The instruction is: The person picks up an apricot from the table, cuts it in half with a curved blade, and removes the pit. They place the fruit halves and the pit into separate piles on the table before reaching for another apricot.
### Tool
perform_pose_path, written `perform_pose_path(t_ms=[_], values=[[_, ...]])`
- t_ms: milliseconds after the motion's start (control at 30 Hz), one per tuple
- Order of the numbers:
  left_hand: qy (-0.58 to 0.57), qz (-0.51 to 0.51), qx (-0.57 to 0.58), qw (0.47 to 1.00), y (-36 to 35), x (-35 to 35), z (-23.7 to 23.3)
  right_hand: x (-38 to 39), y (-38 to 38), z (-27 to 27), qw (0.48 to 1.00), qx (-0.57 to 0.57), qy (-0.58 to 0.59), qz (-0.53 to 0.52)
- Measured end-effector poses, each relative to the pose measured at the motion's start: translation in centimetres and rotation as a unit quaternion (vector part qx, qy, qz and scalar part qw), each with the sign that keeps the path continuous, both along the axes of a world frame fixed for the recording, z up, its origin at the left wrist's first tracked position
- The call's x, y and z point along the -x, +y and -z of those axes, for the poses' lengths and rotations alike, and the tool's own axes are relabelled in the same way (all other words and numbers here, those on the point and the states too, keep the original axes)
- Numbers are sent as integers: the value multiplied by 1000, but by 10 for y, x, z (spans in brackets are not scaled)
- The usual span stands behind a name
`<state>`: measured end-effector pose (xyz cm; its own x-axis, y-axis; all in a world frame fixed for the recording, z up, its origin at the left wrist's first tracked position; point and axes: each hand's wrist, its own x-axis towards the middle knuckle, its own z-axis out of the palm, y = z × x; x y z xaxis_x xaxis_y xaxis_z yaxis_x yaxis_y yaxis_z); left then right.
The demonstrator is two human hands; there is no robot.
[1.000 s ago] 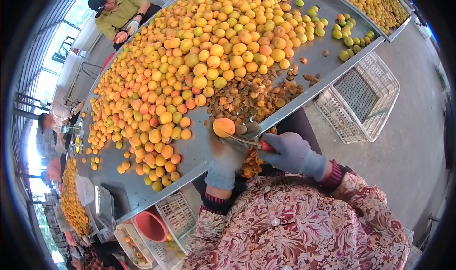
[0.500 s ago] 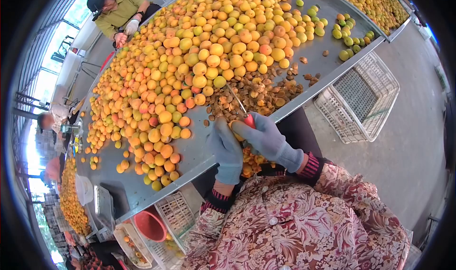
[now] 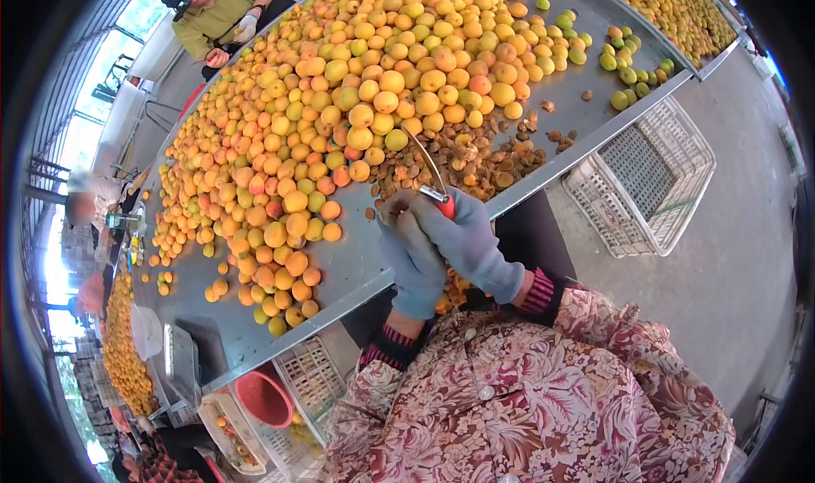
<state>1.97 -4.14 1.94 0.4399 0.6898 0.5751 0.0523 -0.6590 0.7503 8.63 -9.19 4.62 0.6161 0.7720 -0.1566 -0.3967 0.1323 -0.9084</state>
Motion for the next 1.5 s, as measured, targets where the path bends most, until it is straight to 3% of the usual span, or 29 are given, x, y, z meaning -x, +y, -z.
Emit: perform_pose_path(t_ms=[67,133,167,233,300,367,400,433,467,533,600,667,733,800,867,933,1000,1067,1167,1200,1267,1300,1367,1433,1500], values=[[3,-44,-41,998,2,-1,4,2,8,20,997,-21,-62,28],[31,-167,-301,939,9,-6,7,1,10,18,994,-4,-104,37],[32,-169,-298,939,9,-3,7,0,9,15,988,8,-148,48],[122,-59,-7,991,6,1,-11,1,7,7,984,34,-168,46],[137,-60,14,989,12,1,-7,-1,7,-1,979,55,-190,46],[150,-62,36,986,20,-3,-7,-6,6,-5,1000,15,-3,2],[-59,-12,384,922,25,-7,-10,-11,7,1,1000,14,-3,2],[-258,41,665,699,26,-9,-18,-17,10,10,998,-12,51,-37],[-258,42,664,700,25,-8,-28,-23,9,18,991,-39,104,-75],[-230,69,752,614,17,-2,-57,-32,-3,18,984,-60,116,-122],[-233,103,749,611,26,8,-37,-37,-11,13,960,-99,140,-222],[-232,137,747,607,32,18,-24,-35,-20,-3,964,-51,158,-206],[-227,147,732,625,34,25,-17,-39,-35,-12,970,41,41,-238],[-222,158,717,642,35,31,-13,-37,-47,-13,970,66,21,-233],[-221,162,708,650,34,37,-16,-35,-57,9,954,161,-55,-248],[-156,255,637,710,29,41,-24,-32,-62,32,966,111,-108,-208],[-186,284,640,689,25,43,-22,-35,-65,33,910,221,-250,-246],[-215,310,641,668,24,46,-18,-34,-63,26,895,266,-271,-236],[-236,310,675,626,27,48,-10,-36,-54,26,980,110,-119,-112],[-249,310,675,622,25,47,-8,-37,-49,7,980,110,-119,-112],[-261,310,676,615,19,43,-12,-39,-39,-29,998,19,17,-60],[-249,304,674,625,14,40,-22,-41,-34,-36,998,20,17,-58],[-236,301,672,634,7,36,-28,-45,-24,-46,989,-124,-68,-33],[-86,239,504,826,0,34,-28,-43,-16,-57,985,-161,-50,-40],[-137,257,505,812,-1,34,-11,-42,-9,-59,974,-217,-20,-55]])
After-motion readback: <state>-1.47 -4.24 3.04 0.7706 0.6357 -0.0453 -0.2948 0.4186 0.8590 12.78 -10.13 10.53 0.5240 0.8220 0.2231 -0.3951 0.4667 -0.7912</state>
